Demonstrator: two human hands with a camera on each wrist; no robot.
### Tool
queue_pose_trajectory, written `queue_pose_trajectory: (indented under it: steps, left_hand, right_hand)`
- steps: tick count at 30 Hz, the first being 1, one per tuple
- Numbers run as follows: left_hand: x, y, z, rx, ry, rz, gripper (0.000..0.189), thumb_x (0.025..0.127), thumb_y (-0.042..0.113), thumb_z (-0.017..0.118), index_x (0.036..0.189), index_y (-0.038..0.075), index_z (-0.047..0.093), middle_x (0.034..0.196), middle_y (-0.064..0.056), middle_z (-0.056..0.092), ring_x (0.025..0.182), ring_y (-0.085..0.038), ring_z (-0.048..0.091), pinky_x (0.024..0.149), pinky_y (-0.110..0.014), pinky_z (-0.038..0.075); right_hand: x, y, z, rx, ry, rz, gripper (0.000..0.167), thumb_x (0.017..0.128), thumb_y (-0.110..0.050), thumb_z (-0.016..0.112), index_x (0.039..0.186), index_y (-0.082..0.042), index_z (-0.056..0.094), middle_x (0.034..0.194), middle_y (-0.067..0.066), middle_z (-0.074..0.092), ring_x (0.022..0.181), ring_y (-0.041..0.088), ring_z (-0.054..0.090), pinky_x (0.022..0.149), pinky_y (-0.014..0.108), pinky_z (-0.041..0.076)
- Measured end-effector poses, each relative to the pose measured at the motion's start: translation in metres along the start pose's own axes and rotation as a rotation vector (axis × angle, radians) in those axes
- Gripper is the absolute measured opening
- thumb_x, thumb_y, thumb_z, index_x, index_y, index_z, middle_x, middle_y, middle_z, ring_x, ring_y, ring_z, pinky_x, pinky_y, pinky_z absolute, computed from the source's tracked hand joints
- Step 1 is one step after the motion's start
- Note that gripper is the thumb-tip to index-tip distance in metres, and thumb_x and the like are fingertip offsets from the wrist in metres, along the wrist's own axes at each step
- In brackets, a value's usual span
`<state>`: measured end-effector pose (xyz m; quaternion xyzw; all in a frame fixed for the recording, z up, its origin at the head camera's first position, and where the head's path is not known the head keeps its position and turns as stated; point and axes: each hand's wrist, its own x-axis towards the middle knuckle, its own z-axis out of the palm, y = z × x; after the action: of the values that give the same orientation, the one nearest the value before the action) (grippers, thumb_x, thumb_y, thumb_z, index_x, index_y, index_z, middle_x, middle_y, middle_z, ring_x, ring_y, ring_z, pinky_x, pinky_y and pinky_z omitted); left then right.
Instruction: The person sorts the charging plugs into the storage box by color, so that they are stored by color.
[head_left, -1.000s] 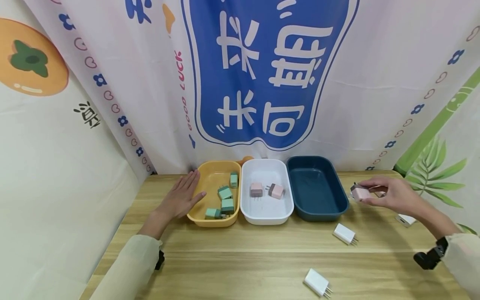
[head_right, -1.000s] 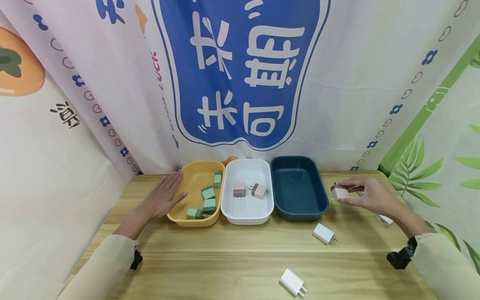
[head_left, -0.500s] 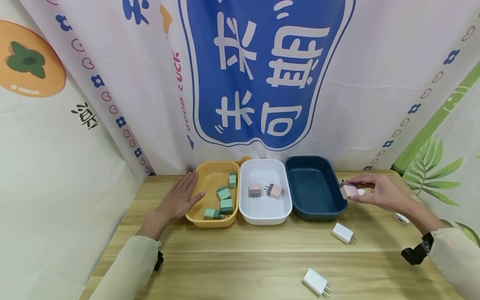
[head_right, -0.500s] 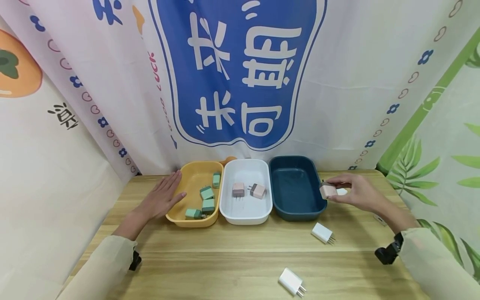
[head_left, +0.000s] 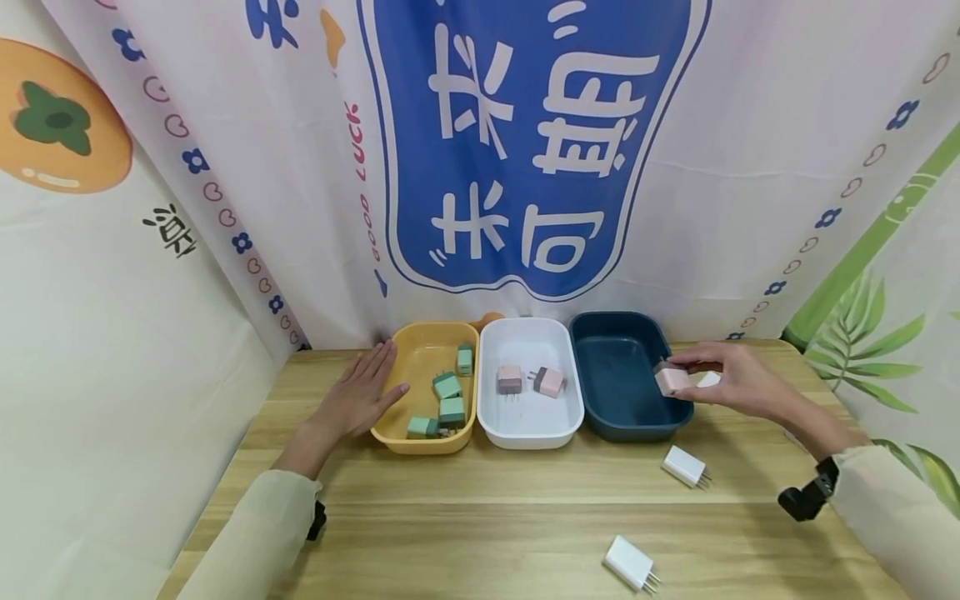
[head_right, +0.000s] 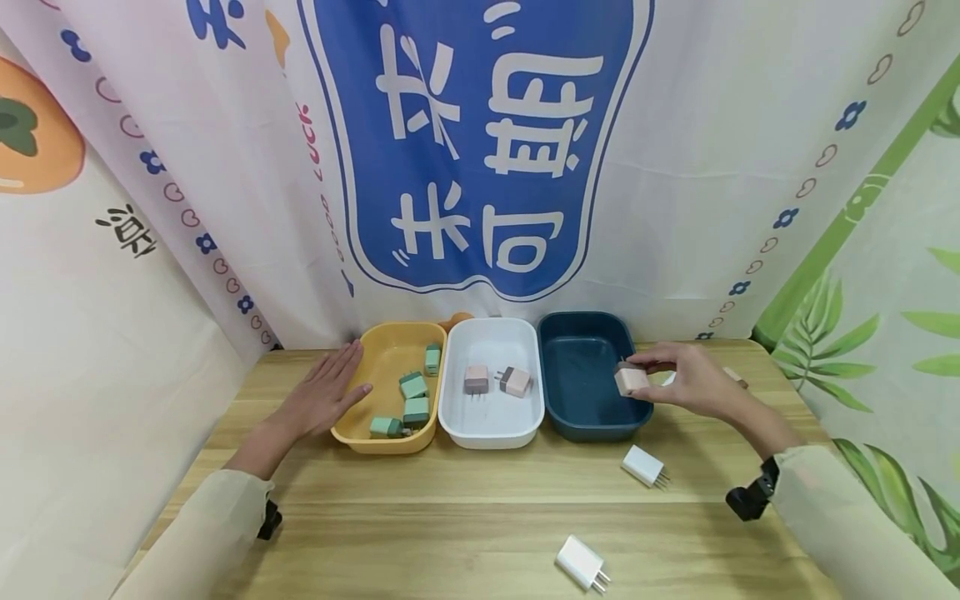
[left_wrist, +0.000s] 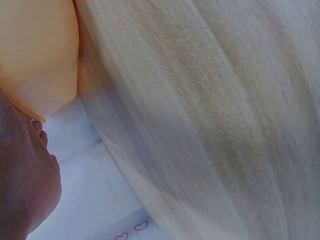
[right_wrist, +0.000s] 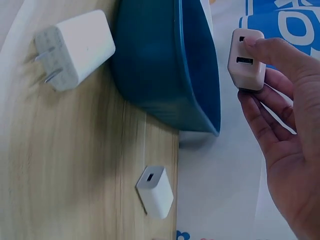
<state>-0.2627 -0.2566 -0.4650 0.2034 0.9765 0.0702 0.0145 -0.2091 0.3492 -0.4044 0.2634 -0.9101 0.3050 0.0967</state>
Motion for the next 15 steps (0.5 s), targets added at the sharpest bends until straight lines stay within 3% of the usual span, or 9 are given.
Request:
queue_pose_trajectory:
  steps: [9,15]
  left_hand:
    - [0.000,-0.001,0.002,-0.002,0.004,0.005,0.084,0.113,0.060,0.026,0.169,0.001,0.003,0.178,-0.017,0.002,0.164,-0.038,0.005,0.132,-0.057,0.006]
    - [-0.002,0.000,0.002,-0.003,0.012,0.011,0.084,0.113,0.059,0.027,0.169,0.001,0.004,0.178,-0.017,0.002,0.164,-0.039,0.006,0.132,-0.058,0.007]
  right_hand:
    - [0.013,-0.011,0.008,0.002,-0.026,-0.010,0.043,0.080,-0.014,0.095,0.118,-0.005,0.079,0.114,0.010,0.078,0.092,0.016,0.072,0.083,0.019,0.059]
    - [0.019,-0.015,0.014,0.016,-0.038,-0.038,0.040,0.081,-0.012,0.093,0.118,-0.004,0.079,0.111,0.007,0.077,0.091,0.016,0.071,0.084,0.035,0.065]
